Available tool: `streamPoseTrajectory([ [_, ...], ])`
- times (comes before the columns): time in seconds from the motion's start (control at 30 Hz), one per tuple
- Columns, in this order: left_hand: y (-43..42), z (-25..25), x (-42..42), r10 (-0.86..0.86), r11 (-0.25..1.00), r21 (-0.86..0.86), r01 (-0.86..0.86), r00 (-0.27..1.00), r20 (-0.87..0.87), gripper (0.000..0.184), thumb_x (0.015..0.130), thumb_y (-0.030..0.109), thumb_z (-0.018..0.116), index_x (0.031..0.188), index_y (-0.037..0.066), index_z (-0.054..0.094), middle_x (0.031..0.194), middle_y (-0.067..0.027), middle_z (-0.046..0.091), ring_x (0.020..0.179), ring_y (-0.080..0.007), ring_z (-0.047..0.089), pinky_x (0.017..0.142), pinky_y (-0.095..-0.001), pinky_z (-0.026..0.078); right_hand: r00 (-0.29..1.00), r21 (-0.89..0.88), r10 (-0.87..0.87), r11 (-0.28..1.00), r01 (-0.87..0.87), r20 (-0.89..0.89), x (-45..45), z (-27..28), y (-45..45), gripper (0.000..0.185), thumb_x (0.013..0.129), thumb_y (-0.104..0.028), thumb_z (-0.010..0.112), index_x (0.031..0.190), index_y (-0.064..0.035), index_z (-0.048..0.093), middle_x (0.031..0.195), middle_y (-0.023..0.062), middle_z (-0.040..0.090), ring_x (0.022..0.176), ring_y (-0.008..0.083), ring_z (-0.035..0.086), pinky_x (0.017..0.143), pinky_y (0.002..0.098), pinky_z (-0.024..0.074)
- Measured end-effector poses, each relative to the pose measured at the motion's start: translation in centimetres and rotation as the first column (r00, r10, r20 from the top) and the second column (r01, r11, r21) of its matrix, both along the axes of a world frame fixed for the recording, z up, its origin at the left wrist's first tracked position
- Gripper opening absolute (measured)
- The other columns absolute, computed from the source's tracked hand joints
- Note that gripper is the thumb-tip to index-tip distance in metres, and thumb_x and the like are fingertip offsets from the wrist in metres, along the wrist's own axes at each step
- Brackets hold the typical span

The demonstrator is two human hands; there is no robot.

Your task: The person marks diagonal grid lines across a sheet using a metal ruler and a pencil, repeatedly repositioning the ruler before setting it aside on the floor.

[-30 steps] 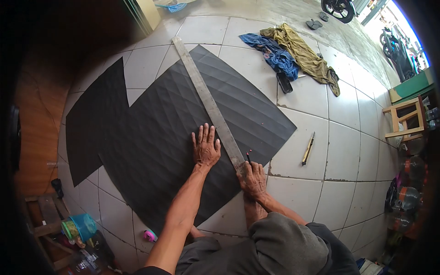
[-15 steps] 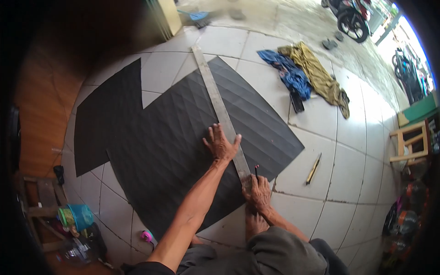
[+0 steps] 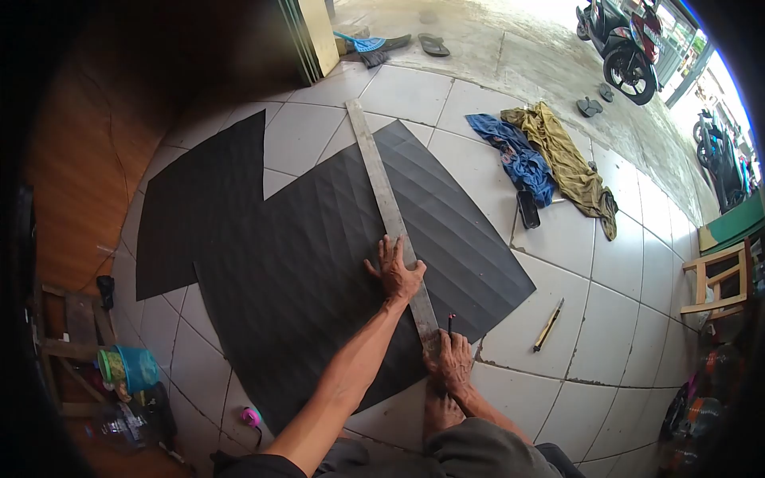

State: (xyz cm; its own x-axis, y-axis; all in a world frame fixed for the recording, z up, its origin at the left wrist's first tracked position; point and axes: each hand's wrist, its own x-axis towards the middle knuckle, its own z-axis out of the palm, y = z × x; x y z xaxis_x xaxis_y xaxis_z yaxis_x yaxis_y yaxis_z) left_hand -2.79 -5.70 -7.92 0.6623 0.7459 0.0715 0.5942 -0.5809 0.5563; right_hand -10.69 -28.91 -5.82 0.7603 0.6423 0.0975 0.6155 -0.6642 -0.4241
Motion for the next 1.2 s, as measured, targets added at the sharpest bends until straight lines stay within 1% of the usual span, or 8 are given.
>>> streamPoseTrajectory([
  [0.23,-0.1,0.0,-0.1,-0.015,1.000,-0.002,0.015,0.999,-0.052,0.080,0.083,0.041,0.068,0.155,0.017,0.043,0.165,-0.0125,0.032,0.154,-0.0262,0.026,0.118,-0.0727,0.004,1.000,-0.015,0.012,1.000,-0.012,-0.023,0.0,0.7,0.1,0.068,0.073,-0.032,0.081,0.131,-0.0052,0.056,0.111,0.0146,0.055,0.104,0.0334,0.056,0.089,0.0440,0.0456],
  [0.27,0.1,0.0,-0.1,-0.032,0.999,-0.004,0.032,0.998,-0.056,0.084,0.083,0.041,0.070,0.155,0.013,0.040,0.166,-0.0144,0.028,0.155,-0.0281,0.023,0.118,-0.0728,0.006,1.000,-0.005,0.002,1.000,-0.002,-0.018,0.0,0.8,0.2,0.068,0.073,-0.032,0.081,0.131,-0.0053,0.056,0.111,0.0146,0.056,0.104,0.0335,0.056,0.089,0.0440,0.0456],
  [0.47,0.6,0.6,-0.6,-0.116,0.990,0.063,0.127,0.981,-0.153,0.079,0.089,0.047,0.063,0.156,0.012,0.040,0.166,-0.0156,0.026,0.154,-0.0317,0.023,0.115,-0.0770,0.011,1.000,0.007,0.015,1.000,-0.015,-0.004,0.2,1.0,0.2,0.068,0.073,-0.030,0.081,0.130,-0.0050,0.056,0.109,0.0147,0.056,0.102,0.0335,0.056,0.088,0.0439,0.0462],
  [0.57,1.6,2.2,-1.0,-0.157,0.987,0.009,0.160,0.976,-0.153,0.077,0.091,0.048,0.062,0.154,0.010,0.042,0.165,-0.0149,0.029,0.153,-0.0336,0.025,0.112,-0.0788,0.014,1.000,0.014,0.013,1.000,-0.013,0.002,0.2,0.9,0.3,0.066,0.073,-0.030,0.081,0.130,-0.0047,0.056,0.108,0.0153,0.056,0.101,0.0338,0.056,0.087,0.0439,0.0467],
  [0.67,2.3,3.4,-0.7,-0.219,0.973,0.017,0.232,0.938,-0.269,0.076,0.090,0.047,0.064,0.154,0.012,0.042,0.165,-0.0121,0.032,0.152,-0.0342,0.027,0.110,-0.0790,0.022,0.996,0.059,0.016,0.998,-0.021,0.083,0.2,0.5,0.3,0.065,0.074,-0.030,0.080,0.130,-0.0043,0.057,0.108,0.0156,0.056,0.100,0.0342,0.056,0.086,0.0440,0.0469],
  [0.8,3.7,4.2,-0.7,-0.279,0.959,-0.056,0.277,0.901,-0.332,0.073,0.091,0.047,0.065,0.153,0.014,0.044,0.164,-0.0070,0.034,0.150,-0.0313,0.029,0.109,-0.0784,0.026,1.000,0.045,0.025,0.999,-0.026,0.007,-0.5,1.2,-0.1,0.066,0.075,-0.028,0.078,0.132,-0.0029,0.056,0.109,0.0160,0.056,0.099,0.0352,0.055,0.086,0.0458,0.0466],
  [0.93,4.7,5.3,-0.7,-0.336,0.942,-0.115,0.317,0.869,-0.364,0.074,0.090,0.047,0.068,0.153,0.016,0.044,0.164,-0.0051,0.035,0.147,-0.0278,0.033,0.107,-0.0776,0.029,0.999,0.071,0.039,0.997,-0.039,0.004,-0.1,1.4,0.2,0.067,0.075,-0.025,0.077,0.134,-0.0008,0.055,0.111,0.0171,0.055,0.098,0.0363,0.054,0.088,0.0473,0.0464],
  [1.2,5.1,5.4,-1.1,-0.354,0.934,-0.093,0.345,0.861,-0.366,0.076,0.088,0.048,0.071,0.153,0.018,0.045,0.164,-0.0032,0.034,0.147,-0.0276,0.034,0.105,-0.0757,0.033,0.999,0.125,0.044,0.991,-0.042,-0.021,-0.3,1.2,-0.1,0.067,0.075,-0.023,0.077,0.133,0.0016,0.055,0.113,0.0189,0.055,0.100,0.0374,0.055,0.089,0.0472,0.0469],
])
